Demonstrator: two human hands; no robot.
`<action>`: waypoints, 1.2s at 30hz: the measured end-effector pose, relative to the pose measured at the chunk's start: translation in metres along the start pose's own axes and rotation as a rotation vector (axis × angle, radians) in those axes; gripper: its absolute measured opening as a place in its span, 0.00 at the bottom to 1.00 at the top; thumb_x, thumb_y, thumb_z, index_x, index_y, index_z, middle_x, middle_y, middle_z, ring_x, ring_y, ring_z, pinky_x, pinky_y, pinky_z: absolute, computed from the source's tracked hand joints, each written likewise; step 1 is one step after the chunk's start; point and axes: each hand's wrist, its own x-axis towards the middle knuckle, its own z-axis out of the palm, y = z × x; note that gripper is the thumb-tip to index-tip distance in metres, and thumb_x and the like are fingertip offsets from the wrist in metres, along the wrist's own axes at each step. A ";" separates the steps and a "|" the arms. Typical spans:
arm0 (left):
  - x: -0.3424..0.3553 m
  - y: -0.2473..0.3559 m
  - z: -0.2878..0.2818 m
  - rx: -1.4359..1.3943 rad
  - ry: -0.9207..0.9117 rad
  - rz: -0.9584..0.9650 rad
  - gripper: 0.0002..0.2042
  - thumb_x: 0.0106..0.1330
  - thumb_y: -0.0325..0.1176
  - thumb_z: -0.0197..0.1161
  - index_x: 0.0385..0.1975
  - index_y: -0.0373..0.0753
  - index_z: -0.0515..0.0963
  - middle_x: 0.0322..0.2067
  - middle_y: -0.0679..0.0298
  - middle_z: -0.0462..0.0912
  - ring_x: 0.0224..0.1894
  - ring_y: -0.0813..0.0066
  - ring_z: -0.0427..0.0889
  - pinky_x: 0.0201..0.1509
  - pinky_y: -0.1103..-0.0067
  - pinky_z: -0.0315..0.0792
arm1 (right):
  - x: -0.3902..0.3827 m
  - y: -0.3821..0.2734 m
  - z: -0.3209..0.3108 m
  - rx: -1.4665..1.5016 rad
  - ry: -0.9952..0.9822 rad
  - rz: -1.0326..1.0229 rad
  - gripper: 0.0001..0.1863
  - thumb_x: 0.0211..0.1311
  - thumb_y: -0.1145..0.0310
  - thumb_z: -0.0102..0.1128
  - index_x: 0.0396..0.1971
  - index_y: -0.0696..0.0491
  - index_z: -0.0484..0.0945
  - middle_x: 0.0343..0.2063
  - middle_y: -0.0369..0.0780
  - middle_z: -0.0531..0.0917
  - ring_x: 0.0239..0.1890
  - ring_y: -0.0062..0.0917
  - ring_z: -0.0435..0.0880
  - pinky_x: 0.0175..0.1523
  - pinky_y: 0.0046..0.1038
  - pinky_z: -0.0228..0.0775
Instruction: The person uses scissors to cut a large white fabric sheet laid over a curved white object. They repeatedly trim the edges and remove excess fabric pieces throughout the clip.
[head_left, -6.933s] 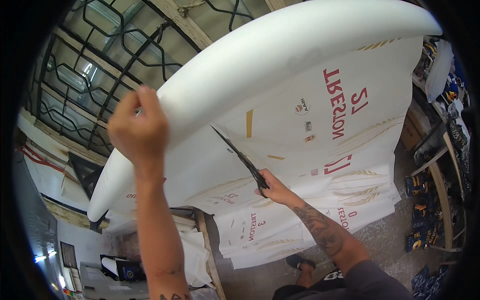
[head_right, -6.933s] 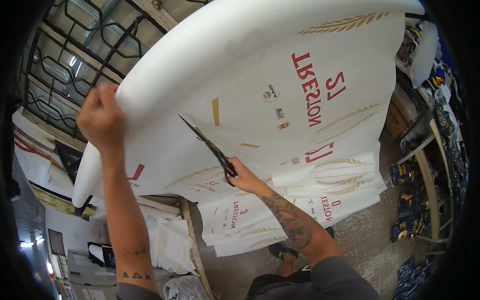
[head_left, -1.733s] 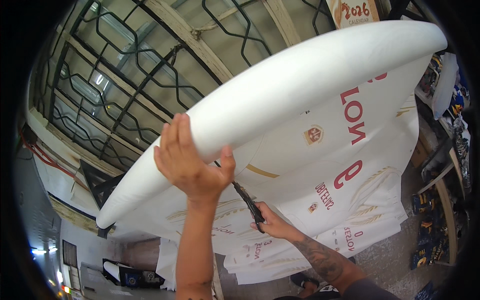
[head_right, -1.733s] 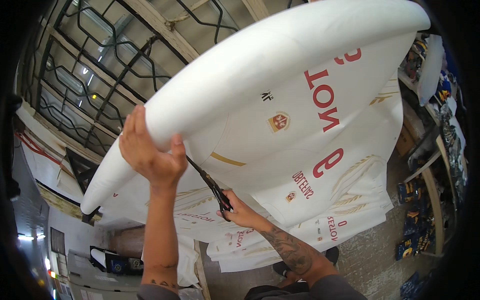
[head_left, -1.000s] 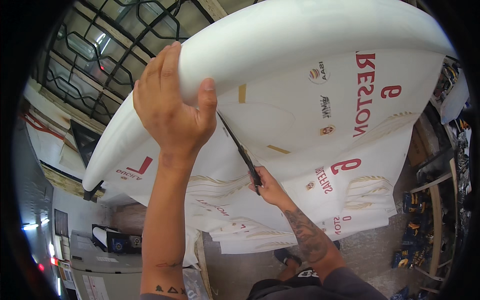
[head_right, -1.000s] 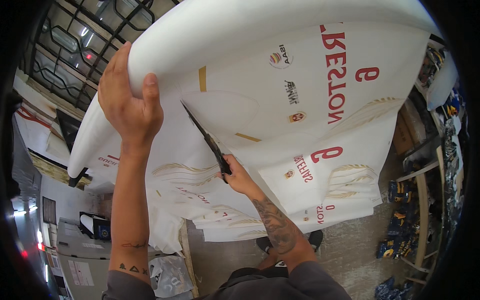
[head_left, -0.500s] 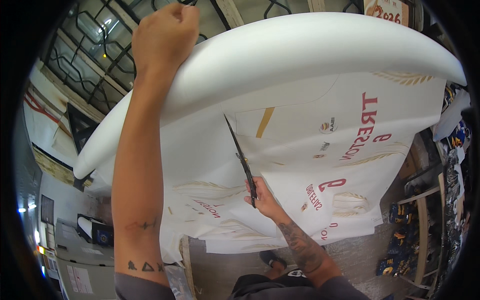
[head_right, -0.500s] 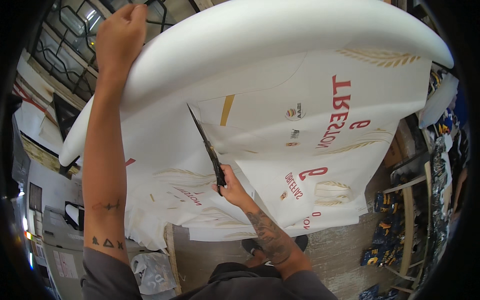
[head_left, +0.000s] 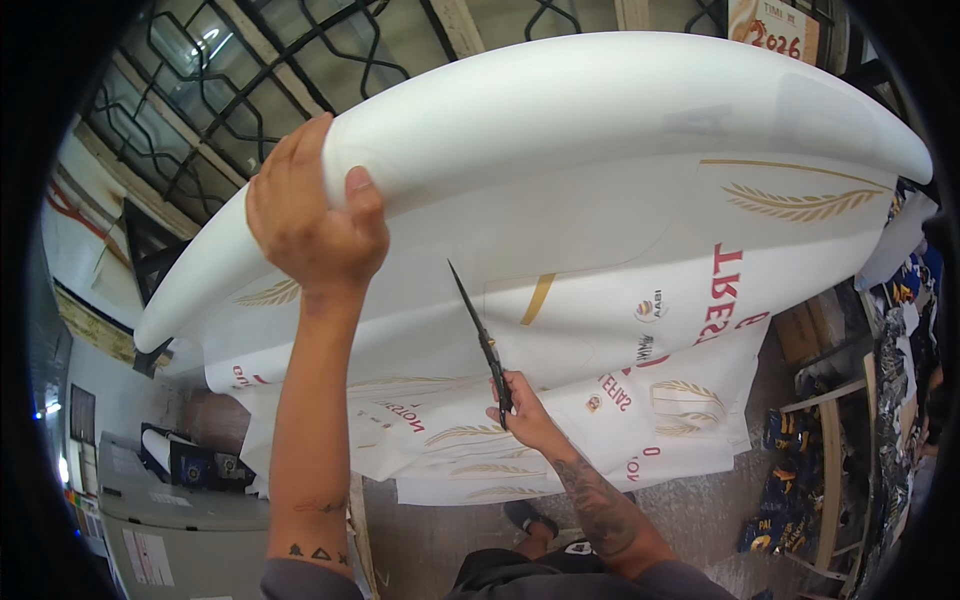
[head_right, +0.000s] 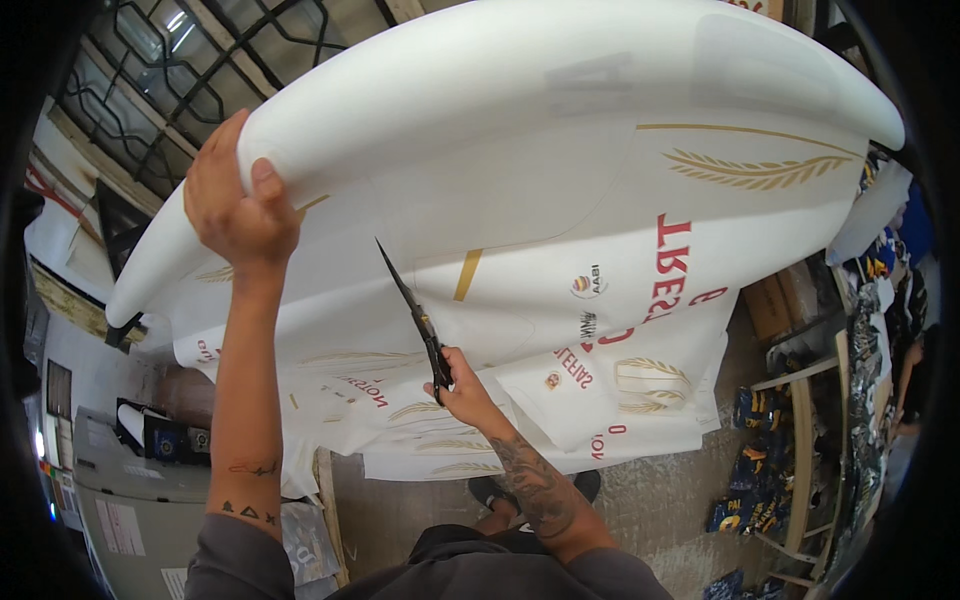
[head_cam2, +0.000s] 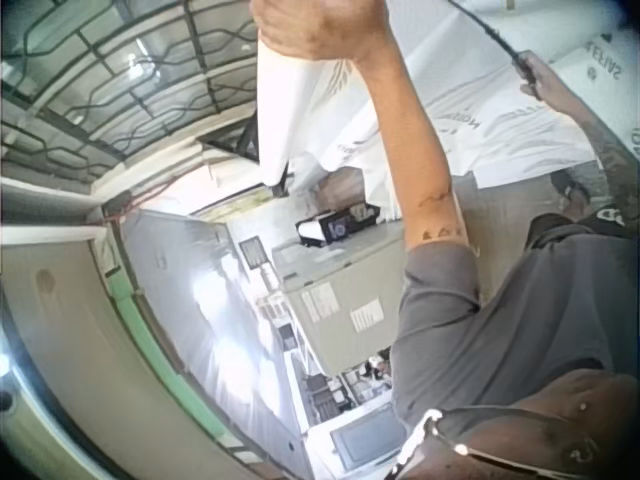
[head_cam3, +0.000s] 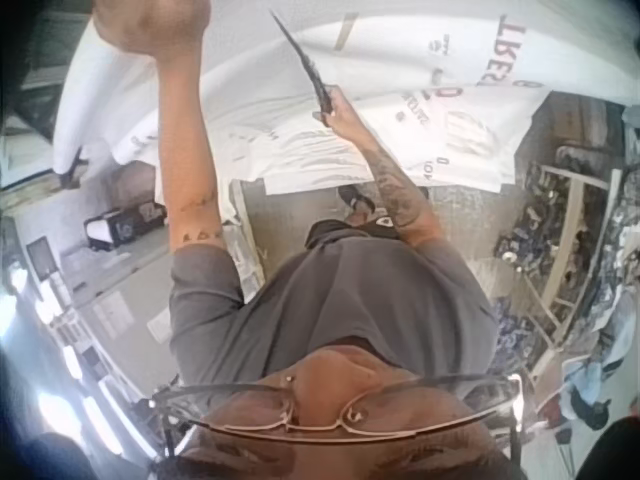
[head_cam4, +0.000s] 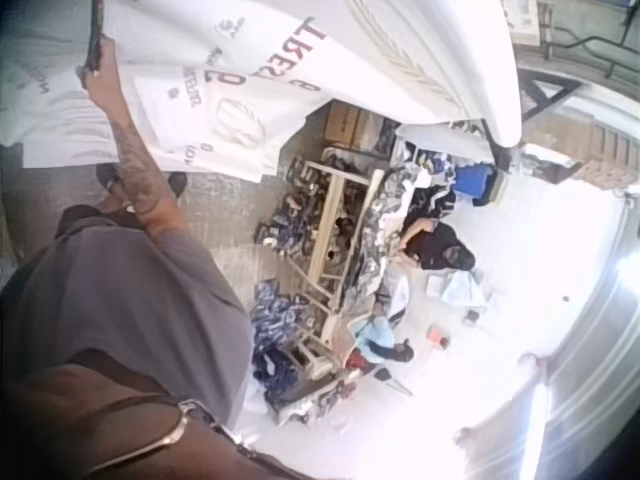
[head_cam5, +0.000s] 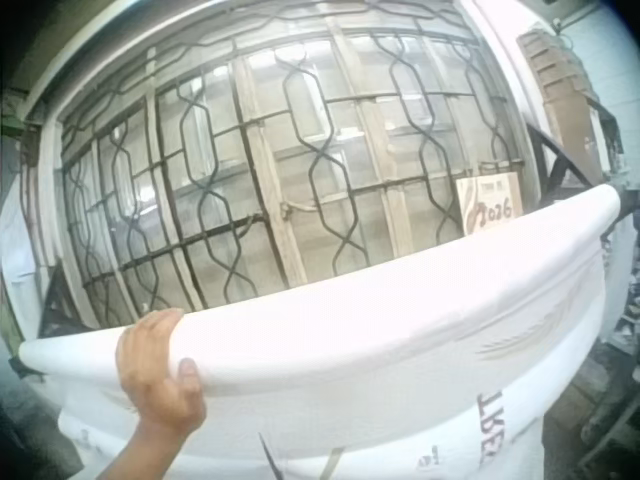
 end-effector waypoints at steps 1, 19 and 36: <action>0.000 0.002 0.001 -0.003 0.026 0.007 0.23 0.63 0.47 0.52 0.48 0.38 0.82 0.44 0.57 0.84 0.47 0.58 0.82 0.57 0.63 0.68 | 0.000 -0.004 -0.001 -0.015 -0.002 0.020 0.22 0.64 0.79 0.65 0.55 0.55 0.68 0.41 0.32 0.71 0.45 0.17 0.71 0.56 0.21 0.64; 0.038 -0.013 -0.009 -0.081 -0.494 -0.380 0.22 0.72 0.48 0.52 0.47 0.38 0.85 0.43 0.52 0.88 0.46 0.53 0.86 0.54 0.67 0.76 | 0.030 -0.054 0.007 -0.036 -0.044 -0.143 0.23 0.63 0.78 0.64 0.56 0.54 0.69 0.35 0.30 0.71 0.39 0.15 0.71 0.49 0.20 0.68; -0.014 0.004 0.000 -0.025 0.108 -0.036 0.22 0.66 0.47 0.53 0.55 0.42 0.79 0.52 0.59 0.82 0.57 0.59 0.78 0.63 0.62 0.66 | -0.128 -0.002 -0.043 -0.105 0.095 0.328 0.07 0.73 0.79 0.51 0.48 0.58 0.71 0.30 0.32 0.73 0.32 0.18 0.73 0.39 0.22 0.68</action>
